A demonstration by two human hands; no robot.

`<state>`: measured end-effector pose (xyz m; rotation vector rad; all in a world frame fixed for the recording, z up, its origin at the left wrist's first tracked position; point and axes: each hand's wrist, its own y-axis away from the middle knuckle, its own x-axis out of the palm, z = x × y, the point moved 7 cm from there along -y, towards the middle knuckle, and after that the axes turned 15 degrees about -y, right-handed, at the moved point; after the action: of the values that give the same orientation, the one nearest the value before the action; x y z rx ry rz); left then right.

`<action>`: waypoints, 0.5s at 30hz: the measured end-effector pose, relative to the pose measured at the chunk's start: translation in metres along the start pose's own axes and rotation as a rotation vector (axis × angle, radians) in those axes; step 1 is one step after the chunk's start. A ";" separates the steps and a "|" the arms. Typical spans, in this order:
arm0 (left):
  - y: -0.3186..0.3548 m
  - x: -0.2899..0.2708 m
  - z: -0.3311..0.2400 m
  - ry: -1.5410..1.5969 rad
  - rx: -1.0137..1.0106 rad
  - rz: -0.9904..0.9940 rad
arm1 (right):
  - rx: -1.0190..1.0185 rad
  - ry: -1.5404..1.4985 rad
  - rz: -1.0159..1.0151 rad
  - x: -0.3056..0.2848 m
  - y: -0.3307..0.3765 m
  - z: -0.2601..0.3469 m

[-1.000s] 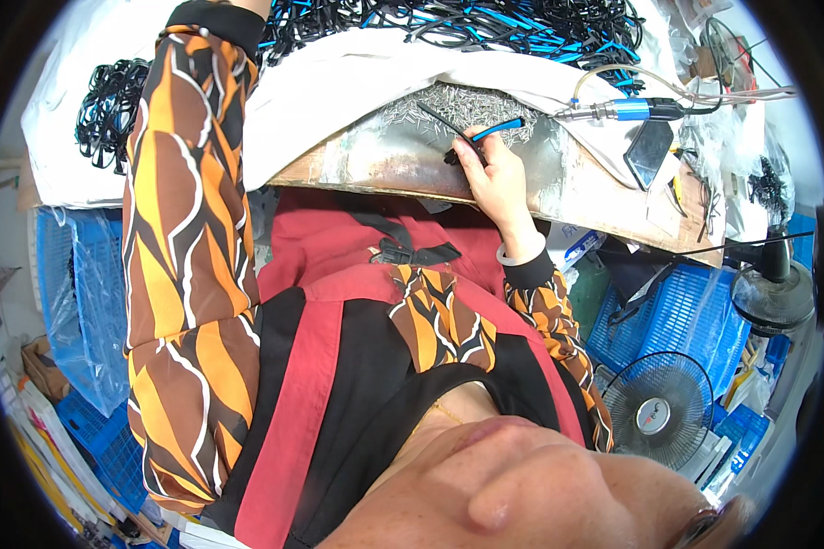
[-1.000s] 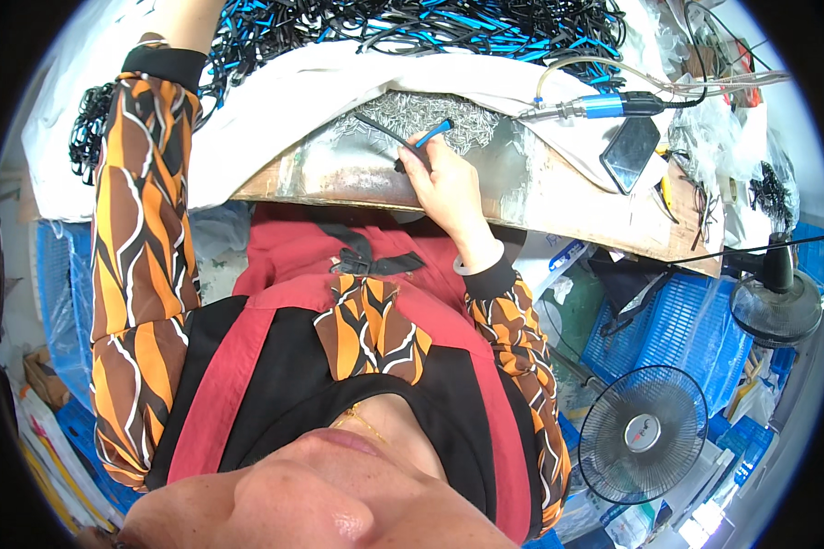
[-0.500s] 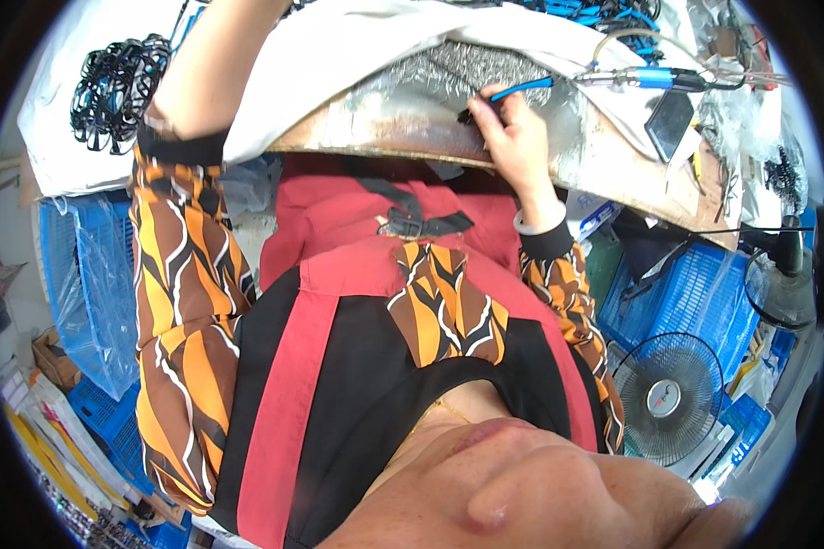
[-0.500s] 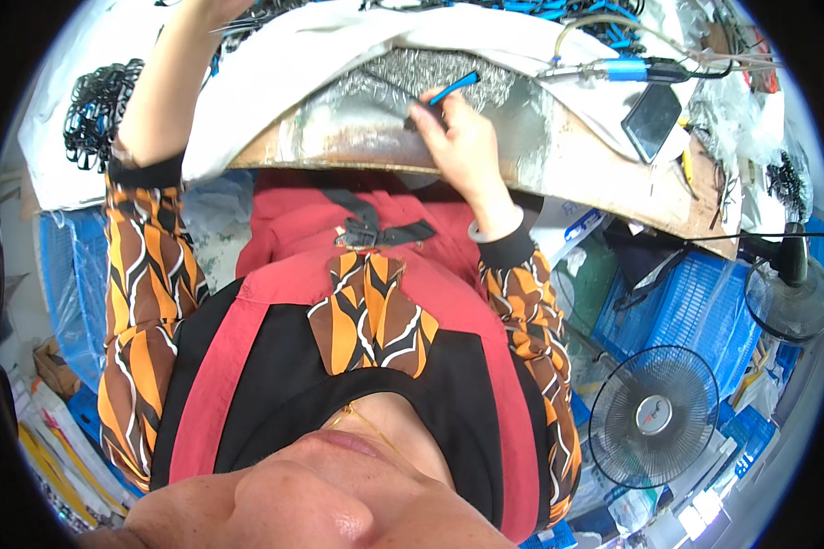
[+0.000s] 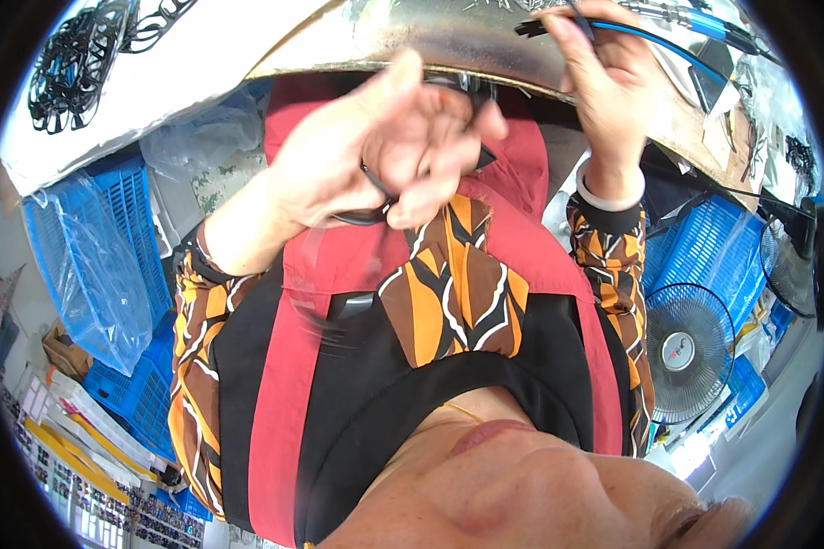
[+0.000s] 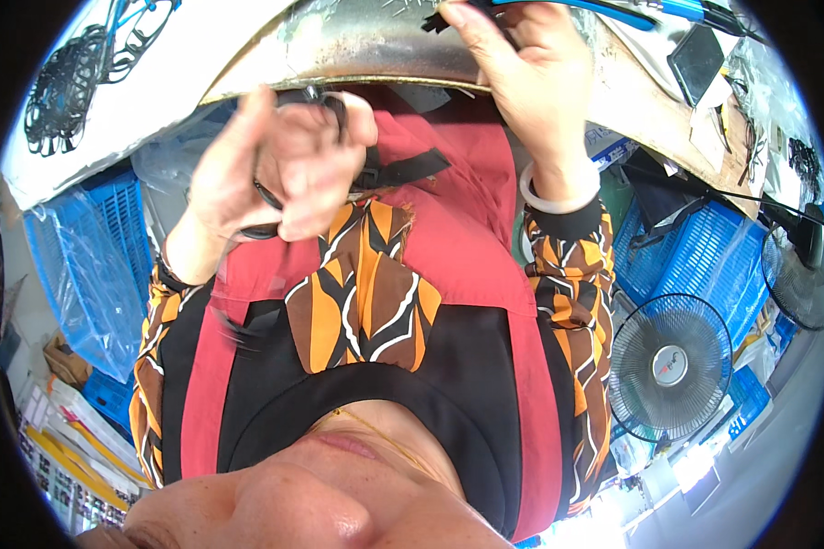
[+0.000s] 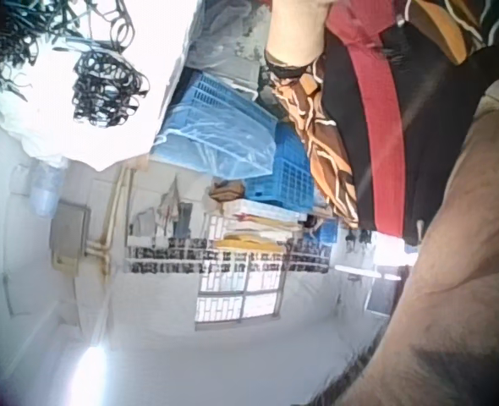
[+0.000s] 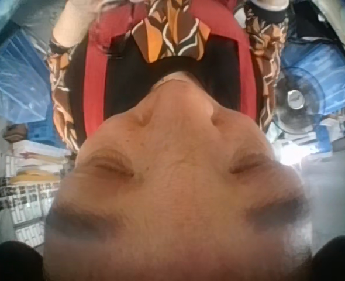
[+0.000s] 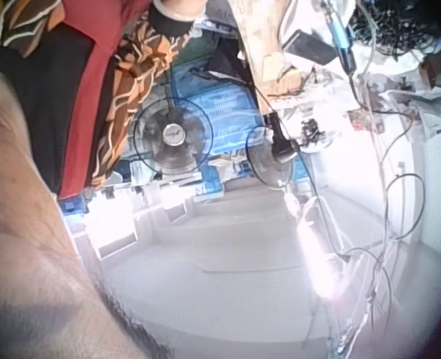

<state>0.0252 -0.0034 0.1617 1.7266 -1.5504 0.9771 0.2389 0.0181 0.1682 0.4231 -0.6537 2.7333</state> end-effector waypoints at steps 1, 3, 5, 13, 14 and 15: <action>0.004 -0.008 -0.006 -0.070 0.003 -0.145 | -0.013 0.049 0.030 0.002 0.000 0.002; 0.003 -0.021 -0.038 -0.272 0.329 -0.253 | -0.041 0.128 0.061 0.004 0.001 -0.001; 0.014 -0.036 -0.062 -0.648 0.774 -0.522 | 0.144 0.527 0.019 -0.005 0.002 -0.023; 0.009 -0.050 -0.010 -1.803 1.091 -0.745 | 0.298 0.161 -0.155 -0.034 0.009 -0.056; 0.010 -0.050 -0.009 -1.775 1.143 -0.745 | 0.295 0.150 -0.169 -0.035 0.010 -0.057; 0.015 -0.047 -0.008 -1.748 1.197 -0.744 | 0.289 0.137 -0.181 -0.035 0.011 -0.058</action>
<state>0.0073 0.0270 0.1258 4.0895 -0.4571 -0.5118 0.2546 0.0286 0.1027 0.3361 -0.1748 2.6575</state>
